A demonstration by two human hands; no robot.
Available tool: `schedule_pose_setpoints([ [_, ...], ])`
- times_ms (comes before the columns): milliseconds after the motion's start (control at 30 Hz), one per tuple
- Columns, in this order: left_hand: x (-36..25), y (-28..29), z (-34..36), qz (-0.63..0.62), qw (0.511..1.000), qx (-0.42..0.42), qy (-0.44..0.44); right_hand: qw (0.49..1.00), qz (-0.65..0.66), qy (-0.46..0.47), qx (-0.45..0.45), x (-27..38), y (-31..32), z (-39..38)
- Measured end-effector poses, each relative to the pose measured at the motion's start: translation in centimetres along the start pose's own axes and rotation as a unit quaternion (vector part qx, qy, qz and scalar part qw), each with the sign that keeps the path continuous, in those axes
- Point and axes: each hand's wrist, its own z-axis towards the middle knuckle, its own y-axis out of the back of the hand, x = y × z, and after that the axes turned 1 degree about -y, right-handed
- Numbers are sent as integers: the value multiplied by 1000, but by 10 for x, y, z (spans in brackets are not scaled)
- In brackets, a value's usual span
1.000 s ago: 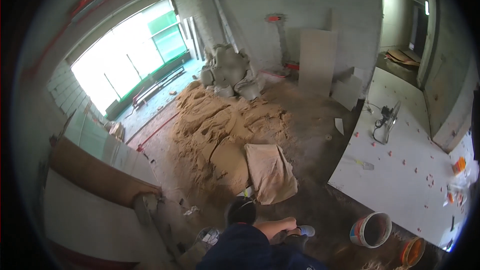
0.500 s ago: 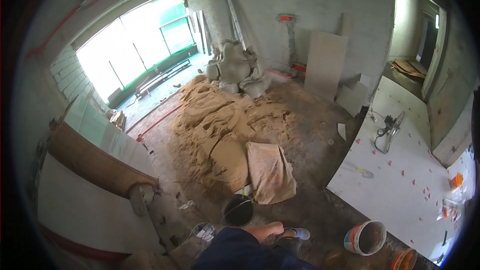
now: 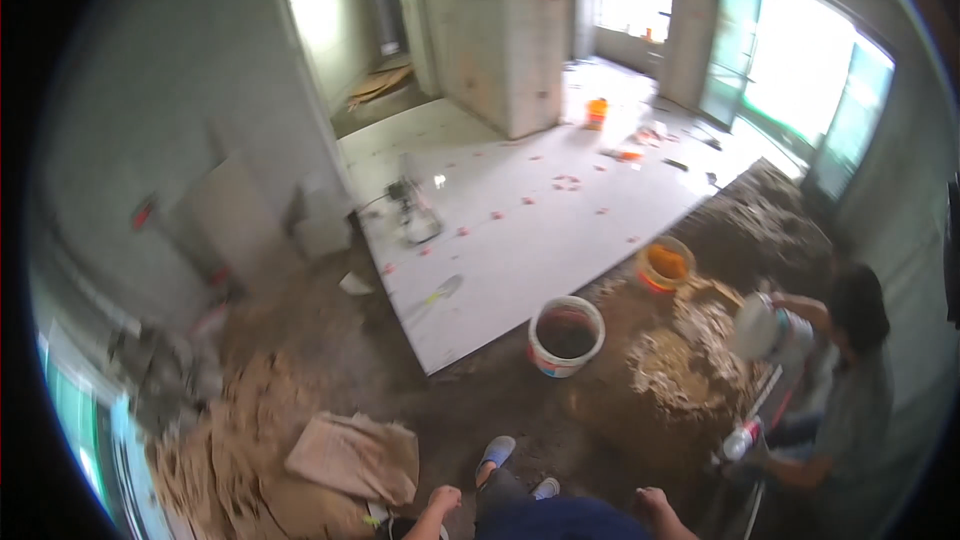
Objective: The person places red spacers between floor tiles, then uses a measuring tape to measure the dimensions of a tile section and a cutting station.
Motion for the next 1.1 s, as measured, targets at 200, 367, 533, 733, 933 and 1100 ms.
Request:
schedule_pose_setpoints([
  [200,16,17,-6,-1,998,1,64,982,163,-56,72,43,-28,-84],
  [367,-13,2,1,-8,997,32,67,915,385,-81,92,11,-17,-87],
  [533,7,38,-24,-93,995,-35,26,985,-38,-92,141,61,-37,-89],
  [733,18,55,-76,-98,990,-102,-6,742,-538,381,124,86,-25,-60],
  [933,49,85,-90,108,983,-81,-124,953,-236,141,129,209,-63,-25],
  [1100,119,83,-93,401,888,-127,-183,944,-200,162,208,346,-145,-44],
])
